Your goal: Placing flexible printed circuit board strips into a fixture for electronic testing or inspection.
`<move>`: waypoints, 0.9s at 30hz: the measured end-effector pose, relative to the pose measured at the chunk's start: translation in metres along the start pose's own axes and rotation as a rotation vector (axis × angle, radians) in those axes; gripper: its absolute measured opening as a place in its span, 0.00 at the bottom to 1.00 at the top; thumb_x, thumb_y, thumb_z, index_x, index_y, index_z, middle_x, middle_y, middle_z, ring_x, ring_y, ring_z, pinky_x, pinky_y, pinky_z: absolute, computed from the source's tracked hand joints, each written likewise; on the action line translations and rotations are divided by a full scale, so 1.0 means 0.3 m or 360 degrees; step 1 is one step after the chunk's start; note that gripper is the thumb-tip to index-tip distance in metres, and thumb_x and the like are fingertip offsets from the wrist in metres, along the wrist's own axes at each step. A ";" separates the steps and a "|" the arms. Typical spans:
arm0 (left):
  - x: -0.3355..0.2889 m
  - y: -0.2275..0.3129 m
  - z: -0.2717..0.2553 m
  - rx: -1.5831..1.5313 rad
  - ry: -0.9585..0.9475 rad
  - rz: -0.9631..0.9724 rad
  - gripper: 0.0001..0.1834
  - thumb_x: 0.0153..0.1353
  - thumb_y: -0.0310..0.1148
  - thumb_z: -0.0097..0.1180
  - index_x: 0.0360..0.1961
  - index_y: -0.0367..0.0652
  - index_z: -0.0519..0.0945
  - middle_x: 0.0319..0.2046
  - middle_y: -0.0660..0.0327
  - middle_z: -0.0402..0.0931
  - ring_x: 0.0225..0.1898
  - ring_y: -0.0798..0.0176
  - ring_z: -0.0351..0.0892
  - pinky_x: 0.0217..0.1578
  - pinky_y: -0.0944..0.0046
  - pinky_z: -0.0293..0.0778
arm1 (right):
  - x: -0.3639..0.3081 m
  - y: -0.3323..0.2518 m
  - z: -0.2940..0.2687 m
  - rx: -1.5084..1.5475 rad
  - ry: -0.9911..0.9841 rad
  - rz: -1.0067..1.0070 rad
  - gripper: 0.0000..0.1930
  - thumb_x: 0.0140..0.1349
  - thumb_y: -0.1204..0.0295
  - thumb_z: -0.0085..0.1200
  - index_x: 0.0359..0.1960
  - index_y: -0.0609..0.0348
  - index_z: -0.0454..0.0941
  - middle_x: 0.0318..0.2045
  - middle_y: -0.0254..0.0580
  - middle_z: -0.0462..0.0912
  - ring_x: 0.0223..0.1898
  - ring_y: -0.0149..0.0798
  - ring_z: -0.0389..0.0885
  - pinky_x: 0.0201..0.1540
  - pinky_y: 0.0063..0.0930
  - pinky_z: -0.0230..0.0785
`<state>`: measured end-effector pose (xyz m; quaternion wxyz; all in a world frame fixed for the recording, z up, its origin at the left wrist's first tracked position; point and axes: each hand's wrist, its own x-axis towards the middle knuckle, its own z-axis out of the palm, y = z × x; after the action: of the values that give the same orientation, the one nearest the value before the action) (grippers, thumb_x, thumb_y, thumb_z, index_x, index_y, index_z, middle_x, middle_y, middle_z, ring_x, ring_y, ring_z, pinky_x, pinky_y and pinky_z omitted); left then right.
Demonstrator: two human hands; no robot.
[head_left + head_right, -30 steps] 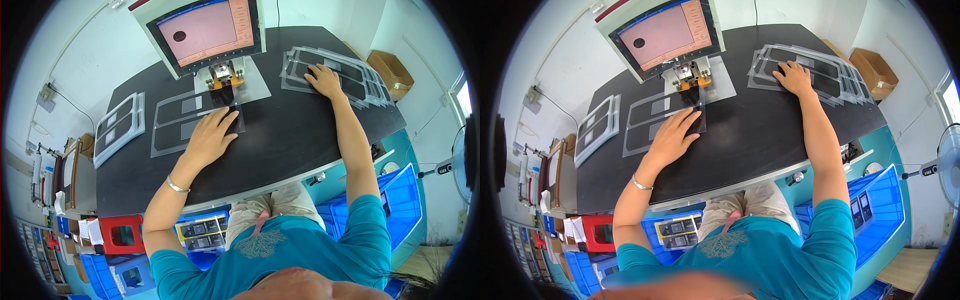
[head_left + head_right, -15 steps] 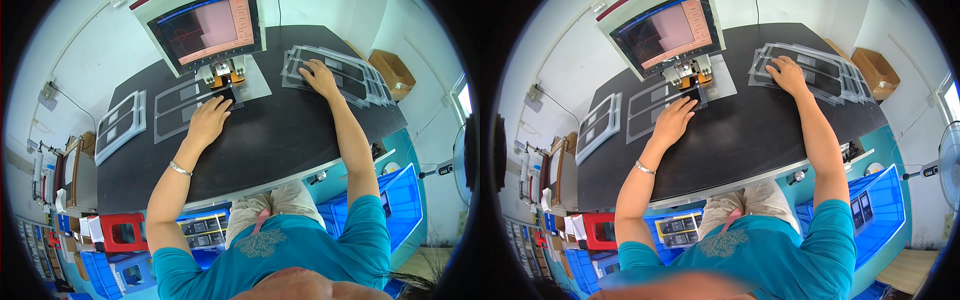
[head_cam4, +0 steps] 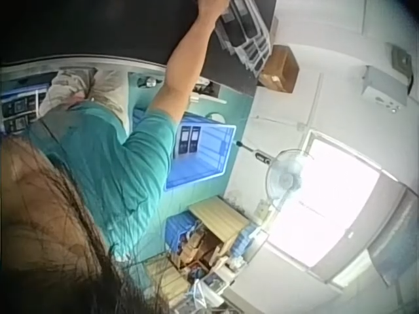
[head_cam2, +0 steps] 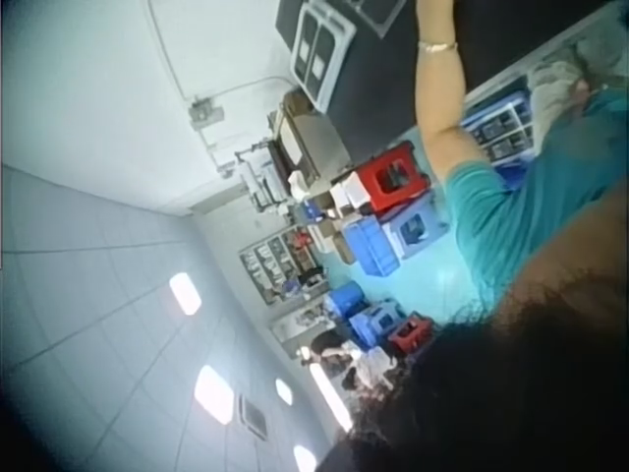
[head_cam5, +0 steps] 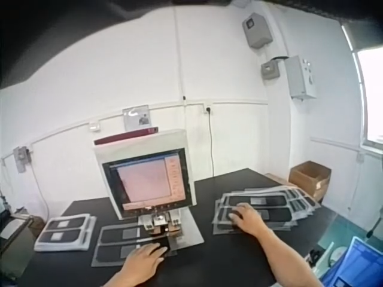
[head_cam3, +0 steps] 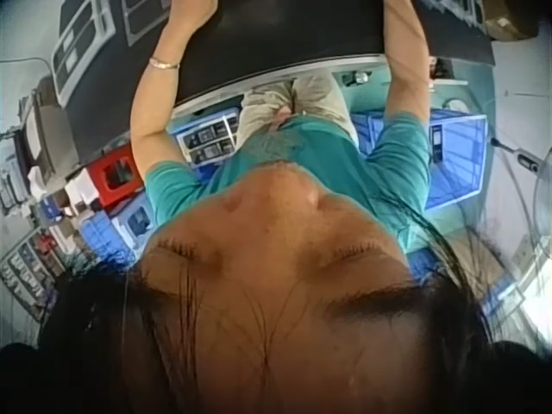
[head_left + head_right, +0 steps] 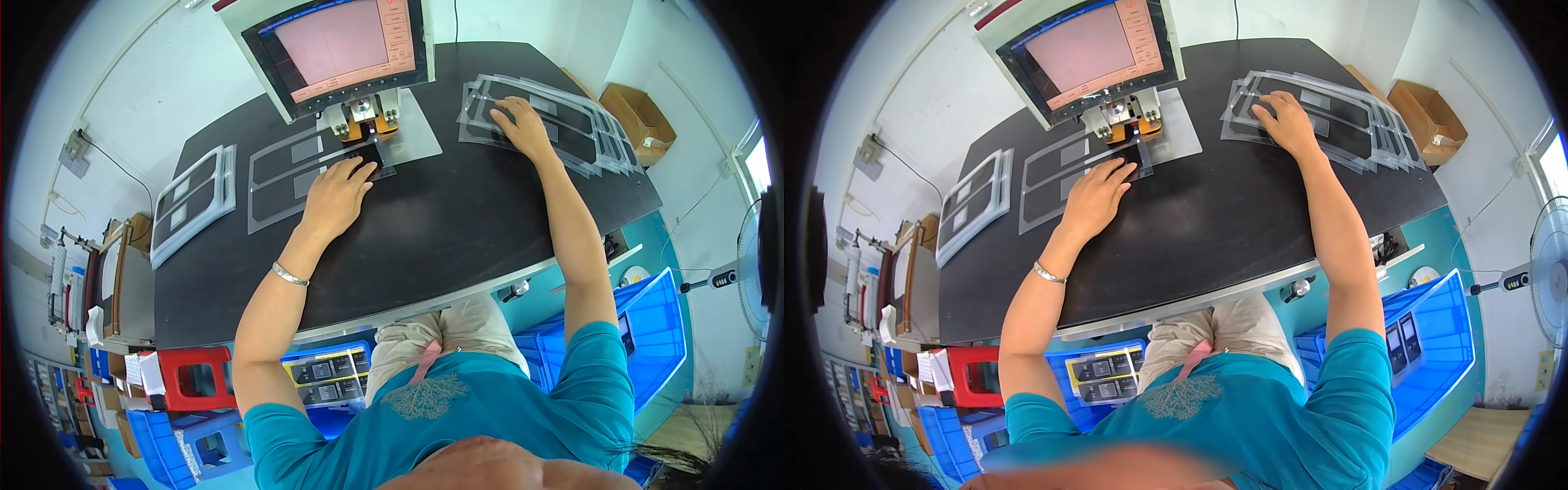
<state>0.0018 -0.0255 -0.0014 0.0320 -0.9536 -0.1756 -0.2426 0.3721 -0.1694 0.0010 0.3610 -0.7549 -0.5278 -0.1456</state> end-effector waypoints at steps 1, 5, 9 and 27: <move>-0.001 0.001 -0.002 -0.0012 -0.0007 0.0009 0.18 0.65 0.36 0.57 0.56 0.47 0.79 0.56 0.55 0.76 0.57 0.52 0.75 0.55 0.54 0.73 | 0.000 0.002 0.000 0.0012 -0.0002 0.0007 0.21 0.66 0.56 0.54 0.50 0.60 0.81 0.56 0.53 0.76 0.59 0.54 0.74 0.61 0.40 0.65; -0.007 0.001 -0.005 -0.0018 -0.0011 0.0007 0.19 0.64 0.36 0.57 0.56 0.47 0.79 0.55 0.55 0.76 0.57 0.52 0.75 0.54 0.54 0.73 | 0.002 0.004 0.001 0.0023 -0.0010 0.0015 0.21 0.66 0.56 0.55 0.50 0.61 0.81 0.56 0.53 0.76 0.59 0.54 0.74 0.61 0.40 0.66; -0.012 -0.006 -0.002 -0.0049 -0.0004 0.0001 0.19 0.66 0.36 0.55 0.57 0.48 0.77 0.57 0.56 0.75 0.58 0.52 0.74 0.56 0.53 0.72 | 0.003 0.004 0.004 0.0017 -0.0008 0.0002 0.20 0.66 0.57 0.55 0.50 0.60 0.81 0.55 0.53 0.77 0.58 0.54 0.74 0.61 0.39 0.66; 0.001 -0.077 0.015 -0.0078 0.0057 -0.0195 0.15 0.60 0.24 0.55 0.48 0.47 0.83 0.46 0.62 0.80 0.47 0.54 0.81 0.44 0.57 0.78 | 0.003 -0.006 0.010 0.0119 0.0037 -0.0104 0.18 0.63 0.60 0.58 0.47 0.60 0.82 0.51 0.50 0.80 0.55 0.50 0.77 0.58 0.38 0.69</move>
<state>-0.0039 -0.0030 -0.0057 -0.0032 -0.9370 -0.2272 -0.2653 0.3703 -0.1664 0.0001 0.3902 -0.7215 -0.5530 -0.1463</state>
